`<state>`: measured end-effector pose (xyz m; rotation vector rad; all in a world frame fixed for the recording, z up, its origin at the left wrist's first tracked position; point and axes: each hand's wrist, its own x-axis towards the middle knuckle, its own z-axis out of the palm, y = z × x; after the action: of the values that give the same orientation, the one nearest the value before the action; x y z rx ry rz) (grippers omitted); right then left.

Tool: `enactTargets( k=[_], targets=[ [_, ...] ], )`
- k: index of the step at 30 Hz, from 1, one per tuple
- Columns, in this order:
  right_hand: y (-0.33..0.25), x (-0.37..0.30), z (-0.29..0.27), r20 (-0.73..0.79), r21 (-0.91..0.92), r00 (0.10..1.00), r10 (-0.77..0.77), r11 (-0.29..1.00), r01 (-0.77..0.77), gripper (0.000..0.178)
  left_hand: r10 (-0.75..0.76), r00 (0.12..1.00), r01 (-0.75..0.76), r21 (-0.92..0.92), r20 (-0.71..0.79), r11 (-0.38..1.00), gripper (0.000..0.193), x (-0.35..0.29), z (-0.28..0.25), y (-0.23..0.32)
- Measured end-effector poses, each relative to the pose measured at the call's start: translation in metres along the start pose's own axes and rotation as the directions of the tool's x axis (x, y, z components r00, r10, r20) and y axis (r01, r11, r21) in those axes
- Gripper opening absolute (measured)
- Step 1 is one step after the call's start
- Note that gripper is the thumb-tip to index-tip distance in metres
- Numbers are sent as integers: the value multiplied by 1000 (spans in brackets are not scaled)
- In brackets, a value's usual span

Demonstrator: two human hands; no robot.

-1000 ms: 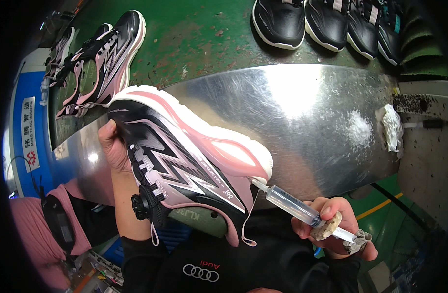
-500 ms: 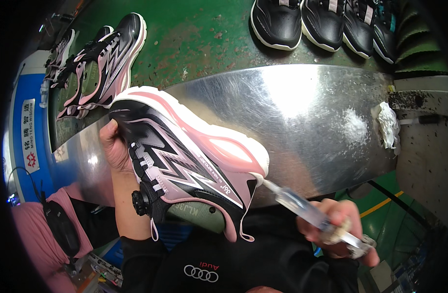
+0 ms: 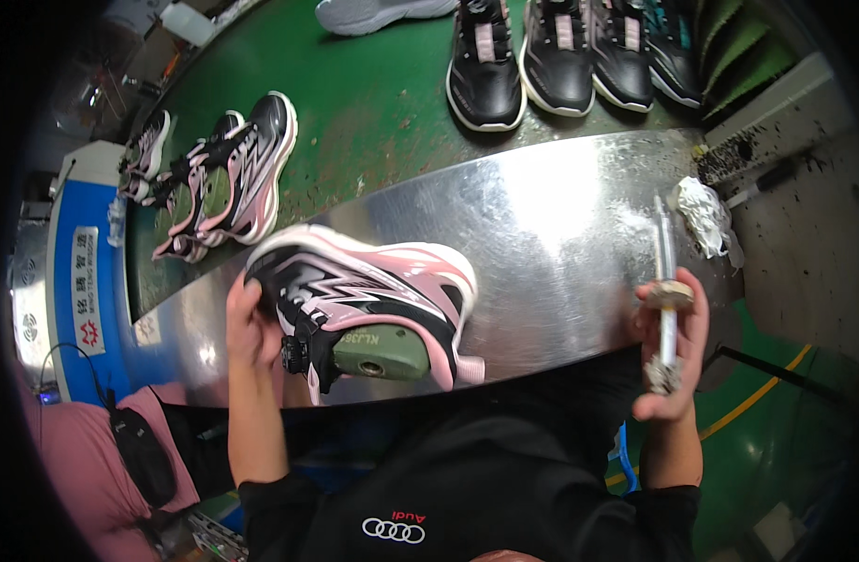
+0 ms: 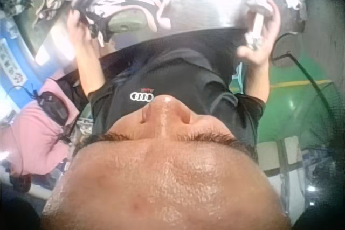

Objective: The person applies adhesive along the soles and seams of shoes using a syringe dispenser, rotating each shoe by hand and placing completed shoes onto a conveyor belt.

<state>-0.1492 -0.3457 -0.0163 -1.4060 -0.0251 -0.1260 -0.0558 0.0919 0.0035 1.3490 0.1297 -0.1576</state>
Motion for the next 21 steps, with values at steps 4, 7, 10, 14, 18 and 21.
enactTargets(
  k=[4, 7, 10, 14, 18, 21],
  targets=[
    [8, 11, -11, 212, -441, 971, -111, 876, 197, 114, -302, 953, 300, 46, 21, 953, 66, -57, 12, 8],
    [-1, 30, -3, 324, -609, 916, -235, 690, 393, 102, -380, 918, 395, -169, 115, 903, 68, -107, 34, -9],
    [-1, 42, 4, 325, -637, 881, -344, 609, 473, 94, -312, 936, 348, -305, 162, 887, 65, -113, 55, -25],
    [3, 39, 4, 336, -665, 867, -367, 560, 495, 92, -189, 959, 247, -297, 212, 923, 56, -53, 59, -29],
    [5, 39, 0, 326, -681, 875, -359, 553, 480, 91, -107, 981, 125, -108, 164, 986, 30, 60, 88, -5],
    [0, 41, 7, 330, -662, 864, -380, 559, 499, 91, -193, 962, 207, -53, 194, 977, 29, 134, 100, -4]
  ],
)
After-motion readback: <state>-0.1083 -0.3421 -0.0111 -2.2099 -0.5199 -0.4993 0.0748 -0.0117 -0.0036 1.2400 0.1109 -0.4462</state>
